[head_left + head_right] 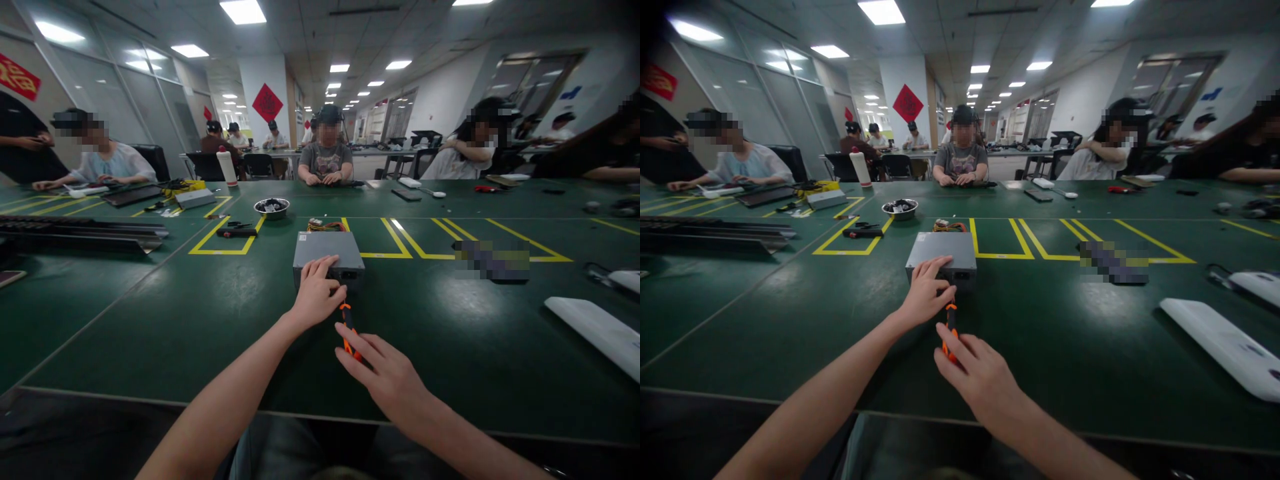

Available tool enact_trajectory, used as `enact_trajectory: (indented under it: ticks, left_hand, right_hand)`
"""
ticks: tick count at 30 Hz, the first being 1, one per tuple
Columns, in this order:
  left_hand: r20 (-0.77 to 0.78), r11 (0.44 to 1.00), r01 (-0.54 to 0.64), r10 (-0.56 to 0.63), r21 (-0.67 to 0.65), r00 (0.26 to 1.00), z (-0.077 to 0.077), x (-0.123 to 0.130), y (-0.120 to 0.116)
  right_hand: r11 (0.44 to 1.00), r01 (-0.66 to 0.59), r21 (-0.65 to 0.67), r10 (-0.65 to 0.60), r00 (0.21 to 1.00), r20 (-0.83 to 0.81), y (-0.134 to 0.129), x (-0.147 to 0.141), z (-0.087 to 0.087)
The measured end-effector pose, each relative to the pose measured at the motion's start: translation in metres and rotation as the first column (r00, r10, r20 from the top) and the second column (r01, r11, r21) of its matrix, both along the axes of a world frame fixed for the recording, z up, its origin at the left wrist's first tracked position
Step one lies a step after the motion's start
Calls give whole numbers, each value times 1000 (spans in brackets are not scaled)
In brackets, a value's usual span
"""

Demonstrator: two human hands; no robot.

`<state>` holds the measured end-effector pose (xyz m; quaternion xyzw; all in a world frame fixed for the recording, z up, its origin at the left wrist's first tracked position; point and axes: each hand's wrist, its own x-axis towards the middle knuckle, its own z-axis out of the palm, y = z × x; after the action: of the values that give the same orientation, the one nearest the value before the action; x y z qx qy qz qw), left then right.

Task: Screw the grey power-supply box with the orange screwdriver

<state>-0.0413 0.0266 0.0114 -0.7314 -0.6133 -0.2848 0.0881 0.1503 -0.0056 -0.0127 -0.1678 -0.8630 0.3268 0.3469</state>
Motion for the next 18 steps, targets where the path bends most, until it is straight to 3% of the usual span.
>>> enact_trajectory:
  ticks: [4,8,10,11,12,13,14,16,18]
  left_hand:
    - [-43,999,-39,40,28,998,-1,1,-1]
    - [-34,997,-43,45,63,998,-2,1,-1]
    - [-11,997,-33,34,75,999,-3,0,0]
    - [4,996,-29,29,81,1000,-4,0,1]
    - [19,996,-27,25,88,999,-4,0,2]
    - [34,995,-25,22,96,999,-5,0,3]
    - [45,995,-22,18,102,999,-6,-1,4]
    - [62,993,-20,13,113,998,-8,0,7]
    - [67,992,-30,22,121,998,-9,0,8]
  right_hand:
    - [996,-81,-42,82,996,21,27,11,9]
    - [990,-114,-84,115,993,7,53,14,3]
    - [994,-106,-14,106,993,-50,60,13,-2]
    - [988,-108,112,115,992,-59,62,13,-4]
    - [954,-114,279,130,991,-39,62,13,-4]
    - [867,-117,485,143,990,-17,61,13,-3]
    - [738,-133,661,134,990,50,60,14,-1]
    - [559,-166,812,93,986,137,57,16,5]
    - [501,-177,847,64,984,168,55,18,11]
